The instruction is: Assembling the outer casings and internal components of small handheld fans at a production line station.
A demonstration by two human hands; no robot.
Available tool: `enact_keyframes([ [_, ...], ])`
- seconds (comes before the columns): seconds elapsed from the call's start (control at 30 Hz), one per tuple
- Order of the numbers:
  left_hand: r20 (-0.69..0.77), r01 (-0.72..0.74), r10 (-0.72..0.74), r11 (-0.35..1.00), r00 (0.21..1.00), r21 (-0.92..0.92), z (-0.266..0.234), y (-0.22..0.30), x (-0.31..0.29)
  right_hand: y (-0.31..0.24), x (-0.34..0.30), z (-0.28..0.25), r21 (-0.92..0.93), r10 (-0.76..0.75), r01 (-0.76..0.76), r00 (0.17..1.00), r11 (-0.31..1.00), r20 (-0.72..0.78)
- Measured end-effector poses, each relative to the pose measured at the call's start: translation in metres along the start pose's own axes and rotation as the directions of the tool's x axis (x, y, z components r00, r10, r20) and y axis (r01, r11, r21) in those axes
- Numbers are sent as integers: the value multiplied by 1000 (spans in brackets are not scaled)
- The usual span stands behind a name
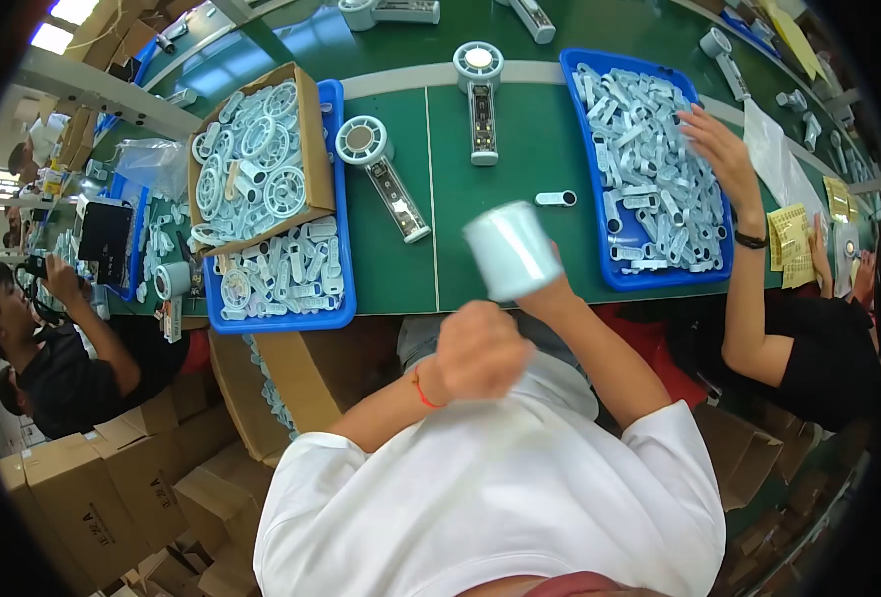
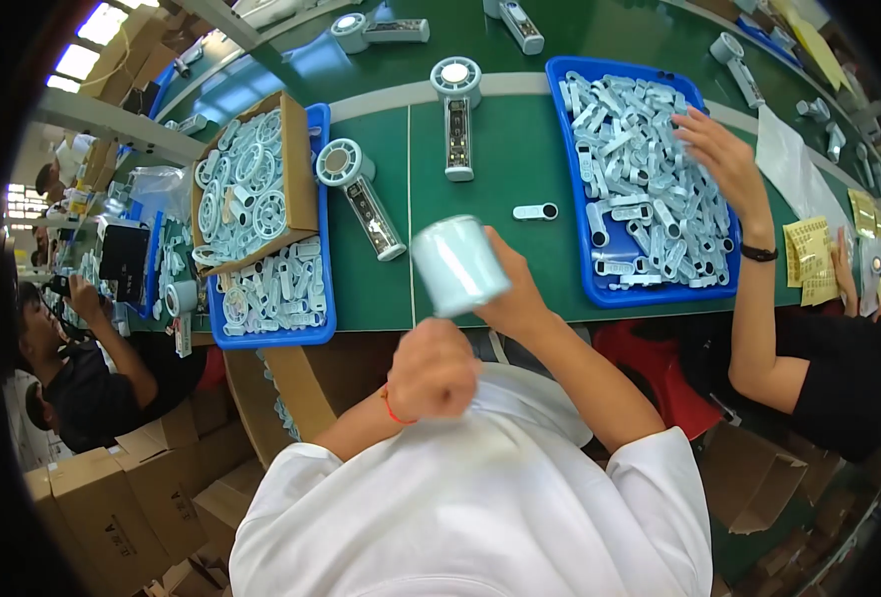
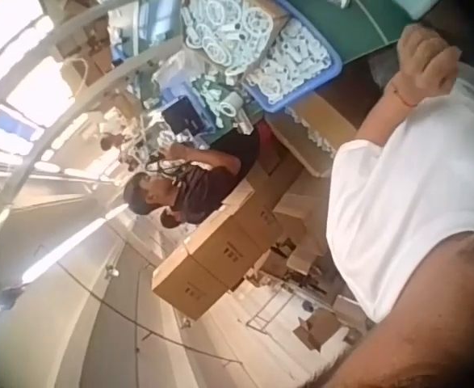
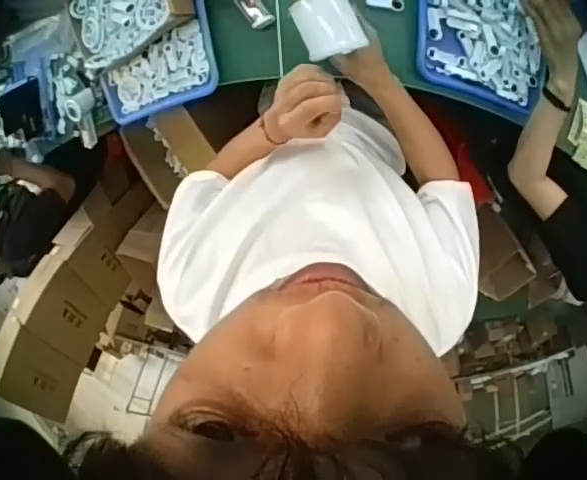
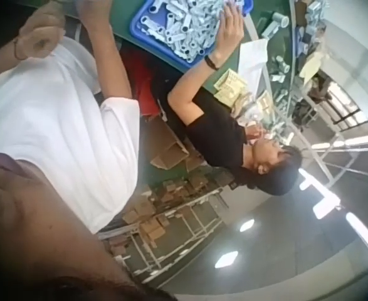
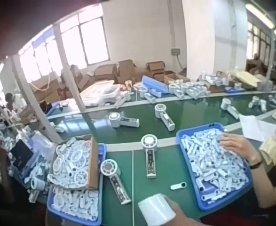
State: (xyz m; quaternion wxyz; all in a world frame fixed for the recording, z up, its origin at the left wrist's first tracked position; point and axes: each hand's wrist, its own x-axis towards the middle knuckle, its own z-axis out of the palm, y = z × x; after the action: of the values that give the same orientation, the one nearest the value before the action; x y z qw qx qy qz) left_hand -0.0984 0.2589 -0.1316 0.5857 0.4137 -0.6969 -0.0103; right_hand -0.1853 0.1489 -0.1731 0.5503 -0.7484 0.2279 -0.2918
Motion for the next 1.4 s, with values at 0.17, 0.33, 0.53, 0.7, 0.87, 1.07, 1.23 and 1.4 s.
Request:
enact_keyframes([
  [0.17, 310, 81, -312, 811, 898, 579, -18, -8, 41, -30, 0, -15, -645, -116, 241, 966, 726, 230],
  [0.33, 393, 86, -428, 758, 814, 647, -22, -29, 26, -35, -10, -49, -665, -57, 179, 978, 725, 202],
  [0.53, 367, 87, -444, 724, 817, 684, -20, -30, 25, -26, -20, -33, -616, -193, 222, 974, 756, 115],
  [0.7, 372, 115, -465, 734, 803, 669, -20, -32, 23, -13, -24, -26, -639, -252, 250, 963, 728, 91],
  [0.87, 451, -43, -407, 703, 794, 710, -23, -39, 21, -10, -23, -25, -733, -308, 321, 938, 600, 158],
  [1.07, 427, -39, -379, 709, 821, 704, -20, -40, 23, -8, -25, -18, -808, -304, 277, 944, 520, 128],
  [1.23, 412, -113, -280, 696, 867, 710, -18, -47, 16, -13, -23, -16, -804, -277, 267, 951, 531, 133],
  [1.4, 416, -145, -280, 653, 865, 743, -17, -47, 16, -6, -25, -16, -807, -290, 296, 943, 511, 162],
])
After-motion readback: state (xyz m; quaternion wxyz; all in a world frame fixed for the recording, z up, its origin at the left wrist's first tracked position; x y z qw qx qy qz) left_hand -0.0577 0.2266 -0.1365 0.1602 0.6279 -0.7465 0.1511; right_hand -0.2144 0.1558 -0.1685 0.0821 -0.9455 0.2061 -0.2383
